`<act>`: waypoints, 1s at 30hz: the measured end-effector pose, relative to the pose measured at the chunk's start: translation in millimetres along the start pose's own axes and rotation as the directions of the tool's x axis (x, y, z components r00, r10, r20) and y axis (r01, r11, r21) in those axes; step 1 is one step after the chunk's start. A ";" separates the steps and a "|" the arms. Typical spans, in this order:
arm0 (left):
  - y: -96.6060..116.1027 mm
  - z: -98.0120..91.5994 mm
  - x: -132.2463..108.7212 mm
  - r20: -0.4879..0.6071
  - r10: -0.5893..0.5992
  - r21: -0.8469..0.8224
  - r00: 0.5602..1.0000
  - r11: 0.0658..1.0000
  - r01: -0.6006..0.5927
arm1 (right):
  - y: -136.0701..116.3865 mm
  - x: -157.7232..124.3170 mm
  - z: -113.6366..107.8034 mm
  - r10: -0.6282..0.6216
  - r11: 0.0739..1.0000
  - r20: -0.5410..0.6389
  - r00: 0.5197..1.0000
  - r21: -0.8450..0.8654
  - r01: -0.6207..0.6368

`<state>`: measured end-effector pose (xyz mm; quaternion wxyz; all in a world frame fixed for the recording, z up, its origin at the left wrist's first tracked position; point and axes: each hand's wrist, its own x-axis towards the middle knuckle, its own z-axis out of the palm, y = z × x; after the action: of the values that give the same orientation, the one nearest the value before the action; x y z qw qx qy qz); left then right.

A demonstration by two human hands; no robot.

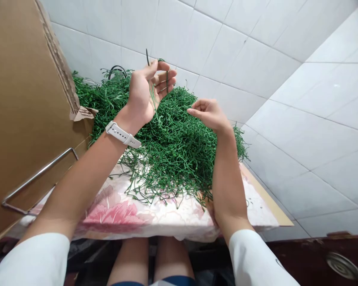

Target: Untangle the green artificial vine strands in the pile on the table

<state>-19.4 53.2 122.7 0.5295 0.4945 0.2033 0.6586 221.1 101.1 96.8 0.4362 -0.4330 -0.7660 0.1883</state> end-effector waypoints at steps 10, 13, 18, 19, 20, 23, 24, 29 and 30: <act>-3.8 2.5 0.3 0.009 -0.026 -0.065 1.000 0.998 0.027 | -2.0 0.1 -4.4 0.050 0.992 -0.167 0.985 -0.109 -0.069; -12.5 -0.2 2.1 0.045 -0.023 0.063 0.999 0.998 0.020 | -3.9 -2.0 -6.9 0.100 0.983 -0.145 0.984 -0.141 -0.121; -22.1 -0.7 0.9 0.121 -0.068 0.143 0.990 0.988 0.051 | -15.8 -3.3 -6.2 -0.089 0.980 -0.236 0.968 -0.194 0.043; -22.5 0.3 0.1 0.143 -0.094 0.160 0.985 0.985 0.071 | -20.6 -4.1 -4.9 -0.155 0.980 -0.211 0.965 -0.158 0.122; -22.7 1.5 -0.7 0.164 -0.123 0.182 0.979 0.979 0.093 | -25.8 -5.2 -3.3 -0.207 0.975 -0.165 0.964 -0.111 0.190; -22.8 5.9 -2.6 0.208 -0.186 0.247 0.960 0.960 0.133 | -41.3 -10.7 1.2 -0.270 0.962 0.029 0.962 -0.017 0.271; -22.9 7.4 -3.0 0.217 -0.197 0.264 0.956 0.955 0.136 | -45.1 -12.7 1.8 -0.279 0.960 0.086 0.957 -0.016 0.281; -21.7 12.6 -5.4 0.252 -0.215 0.298 0.944 0.945 0.136 | -47.7 -18.1 -7.5 -0.287 0.954 0.137 0.948 -0.048 0.296; -20.7 12.8 -6.0 0.258 -0.216 0.286 0.942 0.948 0.139 | -46.3 -18.1 -11.6 -0.279 0.958 0.089 0.956 -0.044 0.284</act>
<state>1.7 51.9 109.2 0.5403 0.6300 0.2544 0.4963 212.1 59.5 124.9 0.4147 -0.3234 -0.8420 0.1203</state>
